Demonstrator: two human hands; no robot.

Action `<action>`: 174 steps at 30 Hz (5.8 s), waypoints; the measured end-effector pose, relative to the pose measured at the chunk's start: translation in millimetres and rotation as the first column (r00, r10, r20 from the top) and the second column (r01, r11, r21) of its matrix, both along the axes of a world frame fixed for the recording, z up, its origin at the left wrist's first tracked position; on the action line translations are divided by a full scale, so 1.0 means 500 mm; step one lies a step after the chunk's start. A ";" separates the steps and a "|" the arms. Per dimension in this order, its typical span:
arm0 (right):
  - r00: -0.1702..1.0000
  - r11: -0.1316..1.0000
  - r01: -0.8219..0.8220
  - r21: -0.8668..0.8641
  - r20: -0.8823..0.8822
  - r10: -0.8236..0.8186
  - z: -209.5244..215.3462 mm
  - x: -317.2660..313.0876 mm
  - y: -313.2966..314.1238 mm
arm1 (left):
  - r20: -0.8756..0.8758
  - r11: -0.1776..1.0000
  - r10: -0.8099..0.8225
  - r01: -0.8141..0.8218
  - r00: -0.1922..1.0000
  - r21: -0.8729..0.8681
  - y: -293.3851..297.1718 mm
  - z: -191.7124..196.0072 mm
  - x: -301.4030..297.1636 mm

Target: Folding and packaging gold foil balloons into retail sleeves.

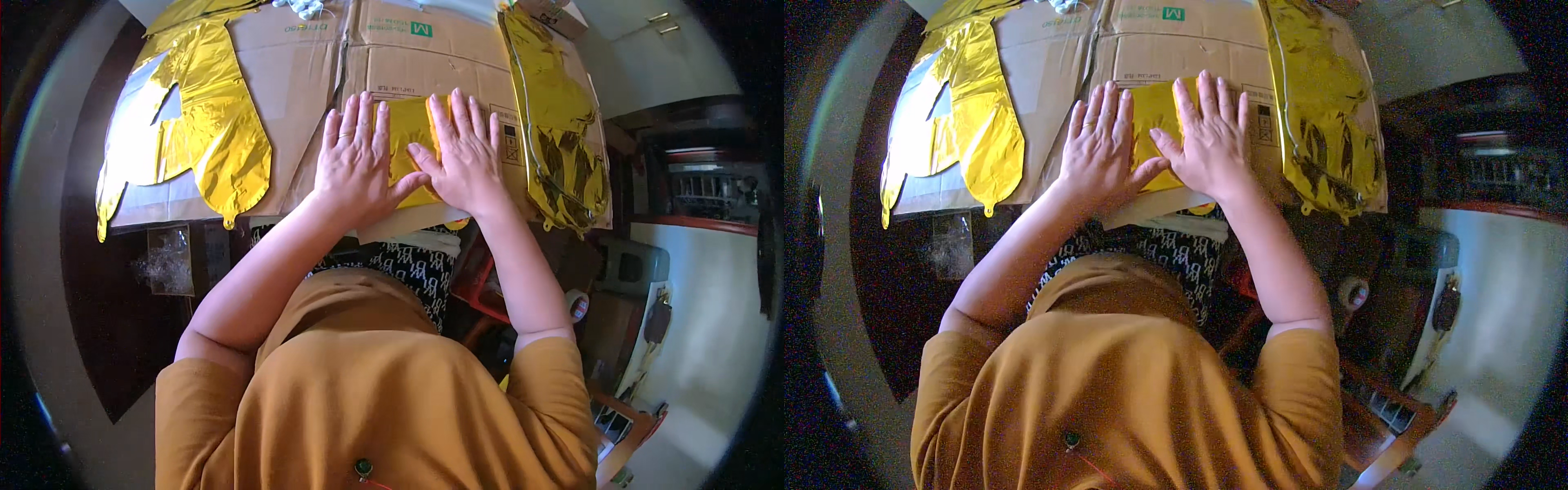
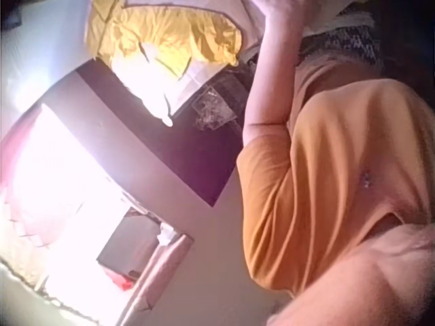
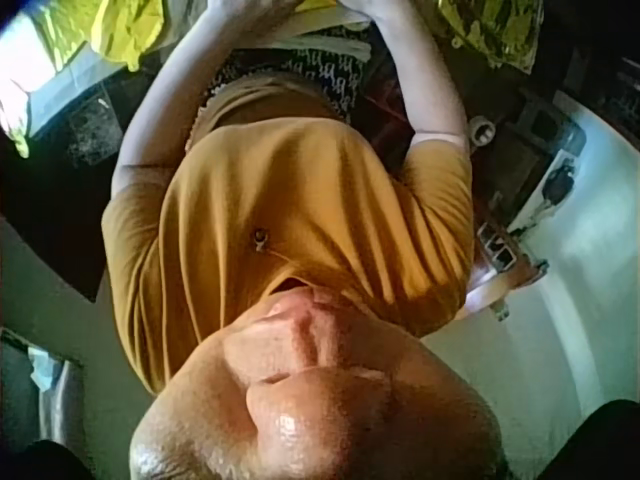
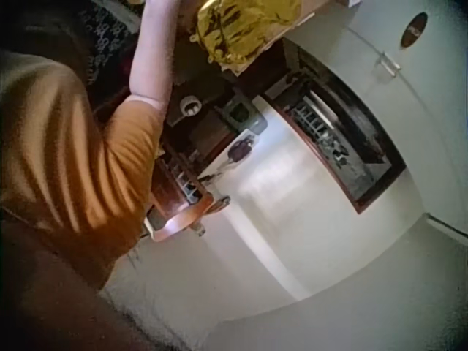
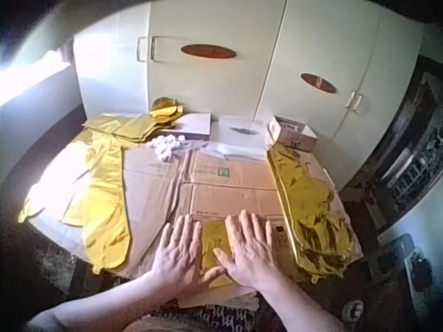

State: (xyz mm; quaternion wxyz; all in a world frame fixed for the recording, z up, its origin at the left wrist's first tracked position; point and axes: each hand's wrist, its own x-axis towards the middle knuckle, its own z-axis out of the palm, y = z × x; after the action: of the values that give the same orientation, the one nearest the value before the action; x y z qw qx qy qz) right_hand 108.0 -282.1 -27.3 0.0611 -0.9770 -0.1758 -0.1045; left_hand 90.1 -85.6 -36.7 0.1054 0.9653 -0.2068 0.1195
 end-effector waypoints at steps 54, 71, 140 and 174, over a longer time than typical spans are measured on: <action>0.955 0.685 0.214 0.697 -0.298 0.005 0.116 0.330 -0.214 | 0.005 0.969 -0.244 0.244 0.970 -0.038 0.051 0.022 0.024; 0.985 0.952 -0.056 0.302 -0.138 0.102 0.092 0.028 -0.027 | -0.003 0.982 -0.183 0.182 0.983 -0.041 0.033 0.025 0.038; 0.606 0.509 0.265 0.819 -0.552 0.572 0.071 0.192 -0.101 | -0.681 0.731 -0.459 -0.194 0.570 -0.655 0.108 0.118 0.179; 0.581 0.576 0.532 0.621 -0.763 0.285 0.083 0.144 -0.091 | -0.682 0.679 -0.382 -0.312 0.624 -0.665 0.113 0.088 0.171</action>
State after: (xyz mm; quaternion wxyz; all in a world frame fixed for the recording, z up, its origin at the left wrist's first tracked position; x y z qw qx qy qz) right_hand 180.0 -327.9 14.3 0.5606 -0.7806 0.0195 0.2758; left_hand 175.4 -29.2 7.3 0.5635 0.7844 -0.0944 -0.2413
